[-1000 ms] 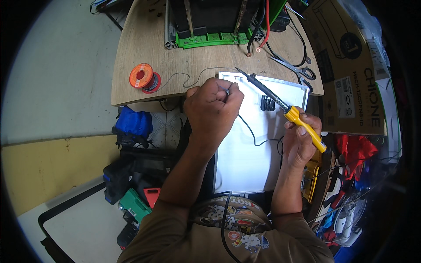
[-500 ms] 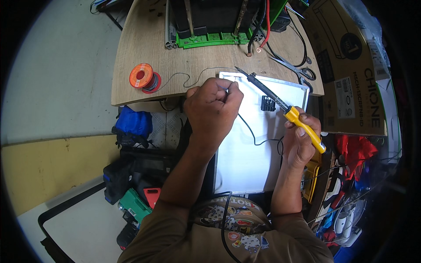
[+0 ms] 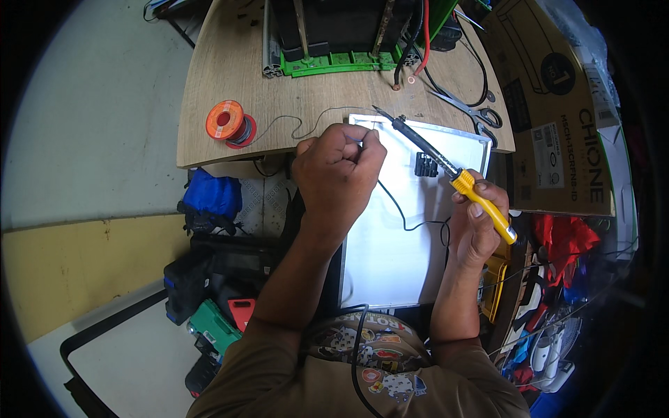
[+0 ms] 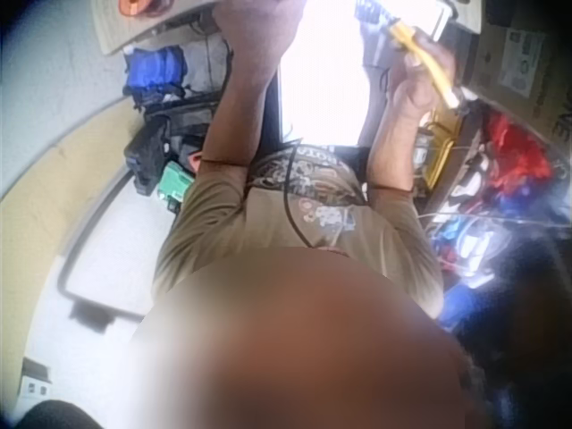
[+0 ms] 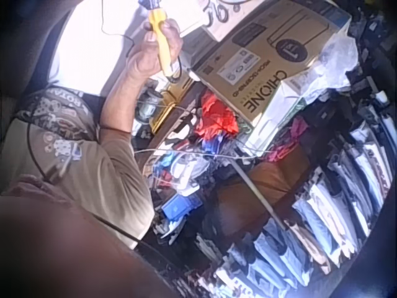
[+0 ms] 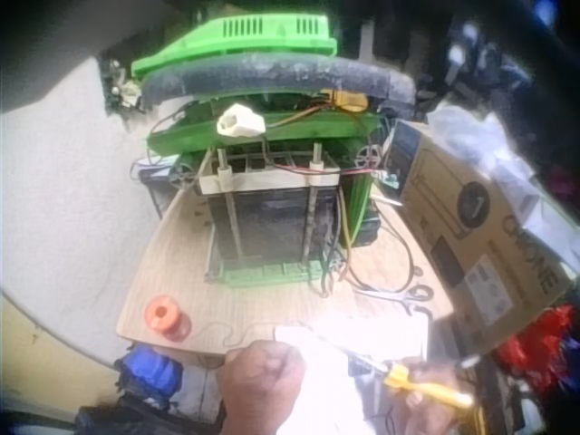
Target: The person solders wires to a small black electronic module mounted on a white rectangular panel. They repeatedly pick up a soldering iron and solder wire, apply solder to the connection, and set the tools down. The person also briefly moves the panel and reaches for a spool of solder wire.
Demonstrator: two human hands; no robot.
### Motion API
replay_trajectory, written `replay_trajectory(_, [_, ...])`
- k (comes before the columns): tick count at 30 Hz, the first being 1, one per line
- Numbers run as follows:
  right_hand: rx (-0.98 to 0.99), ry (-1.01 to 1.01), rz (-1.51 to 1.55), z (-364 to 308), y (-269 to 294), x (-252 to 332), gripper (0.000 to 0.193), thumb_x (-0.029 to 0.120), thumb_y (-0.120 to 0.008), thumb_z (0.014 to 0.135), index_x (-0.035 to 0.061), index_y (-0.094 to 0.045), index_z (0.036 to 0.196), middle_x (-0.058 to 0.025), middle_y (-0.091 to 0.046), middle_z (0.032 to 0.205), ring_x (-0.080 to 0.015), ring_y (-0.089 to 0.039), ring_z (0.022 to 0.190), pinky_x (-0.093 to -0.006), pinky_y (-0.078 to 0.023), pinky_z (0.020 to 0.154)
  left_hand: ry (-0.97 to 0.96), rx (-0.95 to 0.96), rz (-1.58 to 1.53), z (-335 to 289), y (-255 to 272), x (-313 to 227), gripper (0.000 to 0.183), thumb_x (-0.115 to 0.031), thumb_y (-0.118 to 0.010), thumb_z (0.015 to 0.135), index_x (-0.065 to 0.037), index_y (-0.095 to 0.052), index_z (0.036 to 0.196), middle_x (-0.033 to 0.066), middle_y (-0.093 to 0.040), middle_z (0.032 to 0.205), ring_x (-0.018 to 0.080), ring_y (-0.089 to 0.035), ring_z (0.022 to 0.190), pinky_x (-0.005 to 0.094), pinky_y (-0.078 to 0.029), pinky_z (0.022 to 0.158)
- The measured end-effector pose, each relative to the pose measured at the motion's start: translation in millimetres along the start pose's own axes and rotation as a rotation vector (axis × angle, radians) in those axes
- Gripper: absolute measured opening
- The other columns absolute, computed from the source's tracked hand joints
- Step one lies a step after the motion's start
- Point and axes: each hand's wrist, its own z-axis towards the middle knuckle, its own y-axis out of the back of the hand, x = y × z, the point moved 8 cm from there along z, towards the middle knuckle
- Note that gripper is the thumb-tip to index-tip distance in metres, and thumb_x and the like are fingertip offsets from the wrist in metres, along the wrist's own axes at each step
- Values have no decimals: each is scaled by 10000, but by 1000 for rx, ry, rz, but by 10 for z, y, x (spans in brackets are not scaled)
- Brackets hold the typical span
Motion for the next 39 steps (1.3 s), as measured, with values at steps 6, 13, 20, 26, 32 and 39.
replay_trajectory(6, [0, -16, 4, -4, 3, -6, 314, 211, -808, 897, 67, -697, 1153, -158, -629, 1159, -217, -653, 1027, -342, -583, 869, 16, 8, -17, 1, -5, 4, 78, 15, -763, 887, -5, -703, 843, -64, -586, 595, -21, -470, 551, 190, -397, 503])
replay_trajectory(13, [23, -6, 3, 5, -18, -2, 304, 209, -795, 910, 63, -693, 1157, -158, -626, 1155, -206, -662, 972, -339, -572, 891, -10, 17, 6, 3, -2, -16, 86, 8, -770, 887, -9, -693, 851, -43, -619, 603, -10, -508, 545, 192, -419, 507])
replay_trajectory(20, [24, 7, 0, 8, -26, 7, 293, 209, -787, 918, 59, -690, 1151, -157, -633, 1122, -212, -659, 1001, -337, -579, 890, -56, 18, 37, -2, -4, -19, 75, 12, -770, 877, -10, -699, 873, -23, -626, 604, 13, -541, 540, 204, -447, 521])
replay_trajectory(26, [8, 12, 12, 13, -22, 10, 293, 202, -791, 912, 56, -689, 1144, -153, -634, 1114, -218, -650, 1013, -343, -573, 883, -81, 33, 58, -1, -4, -42, 66, 6, -771, 883, -8, -708, 894, -24, -631, 608, 15, -544, 539, 208, -450, 524])
replay_trajectory(32, [10, -2, 14, 12, -26, 9, 296, 200, -798, 905, 60, -691, 1143, -155, -633, 1118, -213, -647, 1011, -343, -574, 880, -153, 26, 108, 6, 4, -107, 64, -3, -775, 893, -5, -711, 899, -25, -635, 612, 8, -537, 539, 200, -432, 510])
replay_trajectory(39, [21, 7, 16, 13, -22, -1, 299, 205, -807, 901, 65, -697, 1142, -165, -628, 1142, -216, -646, 1029, -334, -580, 880, 7, 26, -27, -6, -7, 10, 57, -1, -771, 896, 4, -715, 896, -27, -644, 621, 0, -530, 546, 197, -425, 509])
